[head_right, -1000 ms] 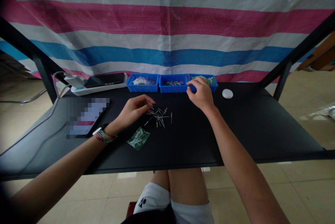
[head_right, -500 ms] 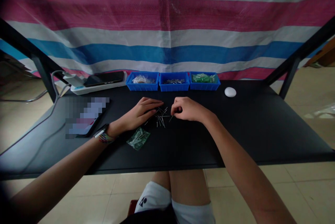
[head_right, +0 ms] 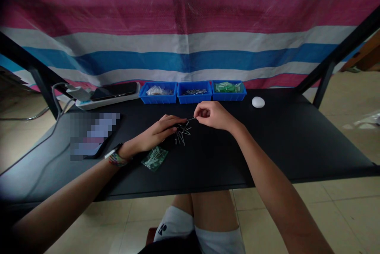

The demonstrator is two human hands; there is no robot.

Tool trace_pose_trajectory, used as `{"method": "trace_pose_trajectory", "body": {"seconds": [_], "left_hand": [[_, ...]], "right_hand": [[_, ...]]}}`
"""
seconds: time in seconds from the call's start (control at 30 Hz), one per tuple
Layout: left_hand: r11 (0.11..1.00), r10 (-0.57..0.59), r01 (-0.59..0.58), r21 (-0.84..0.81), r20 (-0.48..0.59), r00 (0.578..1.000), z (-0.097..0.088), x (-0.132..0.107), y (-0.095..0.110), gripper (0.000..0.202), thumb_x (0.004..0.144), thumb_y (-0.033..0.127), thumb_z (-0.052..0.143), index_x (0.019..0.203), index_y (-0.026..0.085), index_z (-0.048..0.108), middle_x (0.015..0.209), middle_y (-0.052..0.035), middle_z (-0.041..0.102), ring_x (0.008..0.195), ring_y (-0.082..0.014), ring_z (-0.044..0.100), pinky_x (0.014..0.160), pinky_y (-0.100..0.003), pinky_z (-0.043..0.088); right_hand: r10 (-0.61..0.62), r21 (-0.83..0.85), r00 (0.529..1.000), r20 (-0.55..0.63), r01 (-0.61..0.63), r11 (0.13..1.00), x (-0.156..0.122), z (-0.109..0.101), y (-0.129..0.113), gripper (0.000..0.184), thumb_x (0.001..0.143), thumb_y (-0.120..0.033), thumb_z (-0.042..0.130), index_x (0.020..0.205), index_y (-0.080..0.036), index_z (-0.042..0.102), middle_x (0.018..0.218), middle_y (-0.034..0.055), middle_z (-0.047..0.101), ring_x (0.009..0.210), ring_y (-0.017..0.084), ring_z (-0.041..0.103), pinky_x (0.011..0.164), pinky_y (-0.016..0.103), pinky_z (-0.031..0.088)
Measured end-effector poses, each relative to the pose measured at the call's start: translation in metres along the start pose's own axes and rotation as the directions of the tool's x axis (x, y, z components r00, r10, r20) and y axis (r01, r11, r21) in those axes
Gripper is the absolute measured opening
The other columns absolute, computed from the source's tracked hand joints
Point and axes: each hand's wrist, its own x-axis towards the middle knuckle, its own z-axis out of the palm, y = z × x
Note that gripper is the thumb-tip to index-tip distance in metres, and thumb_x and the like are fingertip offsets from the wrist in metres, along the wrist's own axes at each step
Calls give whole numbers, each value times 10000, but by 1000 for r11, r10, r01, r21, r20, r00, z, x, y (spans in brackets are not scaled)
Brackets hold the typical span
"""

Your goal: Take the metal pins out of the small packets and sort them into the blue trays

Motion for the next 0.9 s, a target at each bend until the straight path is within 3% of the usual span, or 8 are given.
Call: {"method": "trace_pose_trajectory", "body": {"seconds": [0.2,0.43,0.53,0.73,0.83,0.9], "left_hand": [[998,-43,36,-51,-146,988,-5,1,4,353,1101,426,480,1191,214,748,1172,-81,759,1108,-252,673,1033,-391,490],[996,-35,18,-83,-214,976,-8,2,7,362,1066,449,559,875,199,740,913,-52,731,915,-211,656,896,-346,491],[994,-32,5,-108,-255,967,-7,3,9,300,1025,423,638,852,197,734,918,-59,730,910,-211,661,878,-344,494],[989,-40,-12,-146,-351,935,-7,2,15,209,975,369,720,866,192,736,935,-68,731,909,-213,675,873,-351,508],[988,-35,-26,-150,-389,921,-8,2,14,191,953,369,751,871,197,738,965,-74,741,943,-221,687,902,-365,523],[987,-37,-30,-156,-408,912,-8,2,14,188,936,368,773,863,198,736,977,-78,747,957,-227,695,915,-374,532]], "right_hand": [[-7,145,997,-78,19,989,3,24,-6,93,855,-273,772,896,-204,724,875,32,714,733,168,655,676,324,548],[-19,150,995,-100,34,988,4,40,-16,83,840,-256,772,866,-216,704,888,32,696,714,159,639,642,313,533],[-20,161,993,-120,39,986,2,41,-19,94,841,-245,766,904,-220,701,945,38,691,735,158,637,644,313,529],[111,371,989,-93,-69,926,1,42,-21,360,822,-316,840,1120,-238,654,978,9,671,692,123,618,627,287,521],[173,465,983,-61,-125,876,3,42,-19,279,922,-470,757,1020,-231,651,903,5,675,616,112,591,554,274,485],[189,480,981,-33,-151,864,4,43,-19,324,975,-536,678,933,-216,660,823,9,676,578,114,575,529,272,462]]}}
